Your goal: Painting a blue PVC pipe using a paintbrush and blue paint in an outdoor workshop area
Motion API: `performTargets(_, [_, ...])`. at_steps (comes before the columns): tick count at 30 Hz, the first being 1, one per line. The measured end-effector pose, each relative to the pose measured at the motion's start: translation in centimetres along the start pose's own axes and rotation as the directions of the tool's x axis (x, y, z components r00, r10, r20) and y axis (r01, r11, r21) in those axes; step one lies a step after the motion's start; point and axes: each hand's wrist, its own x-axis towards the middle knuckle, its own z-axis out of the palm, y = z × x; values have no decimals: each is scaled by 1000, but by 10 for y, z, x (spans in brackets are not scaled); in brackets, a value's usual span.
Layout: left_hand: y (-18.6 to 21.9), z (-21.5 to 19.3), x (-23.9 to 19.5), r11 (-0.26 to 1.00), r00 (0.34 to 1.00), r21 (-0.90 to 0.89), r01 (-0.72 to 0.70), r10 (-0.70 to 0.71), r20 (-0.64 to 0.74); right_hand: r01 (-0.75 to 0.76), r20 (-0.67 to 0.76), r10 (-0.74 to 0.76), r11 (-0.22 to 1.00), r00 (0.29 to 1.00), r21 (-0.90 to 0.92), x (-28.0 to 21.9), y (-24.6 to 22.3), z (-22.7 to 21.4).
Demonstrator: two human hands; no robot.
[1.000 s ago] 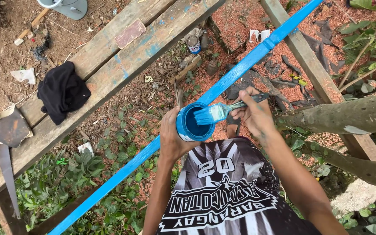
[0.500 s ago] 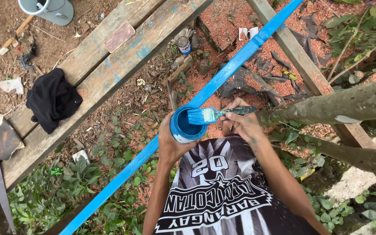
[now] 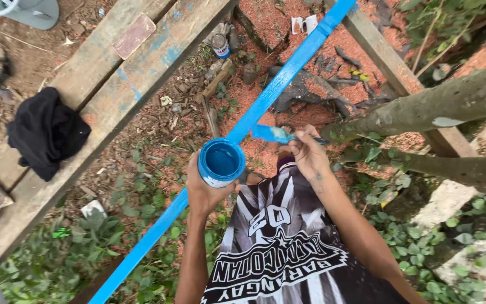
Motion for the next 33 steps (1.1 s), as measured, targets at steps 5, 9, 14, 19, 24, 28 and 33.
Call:
performTargets(5, [9, -7, 2, 999, 1000, -41, 9, -9, -10, 167, -134, -170, 985, 976, -33, 35, -43, -3])
performTargets(9, [25, -5, 0, 998, 997, -61, 32, -37, -74, 324, -126, -372, 900, 920, -292, 101, -87, -10])
performTargets(14, [30, 12, -6, 996, 981, -19, 88, -90, -171, 543, 97, -653, 527, 751, -654, 147, -127, 23])
performTargets(19, [53, 28, -2, 976, 954, 58, 209, -190, -230, 556, 261, -585, 407, 768, -724, 163, -123, 14])
performTargets(24, [63, 42, 1, 976, 971, 182, 121, -78, -226, 605, 281, -723, 232, 631, -762, 167, -139, 36])
performTargets(28, [76, 50, 12, 974, 970, 191, 123, -77, -233, 614, 425, -632, 103, 648, -783, 175, -129, 23])
performTargets(33, [85, 60, 23, 978, 945, 71, 195, -168, -282, 635, 563, -351, 133, 748, -761, 158, -136, 26])
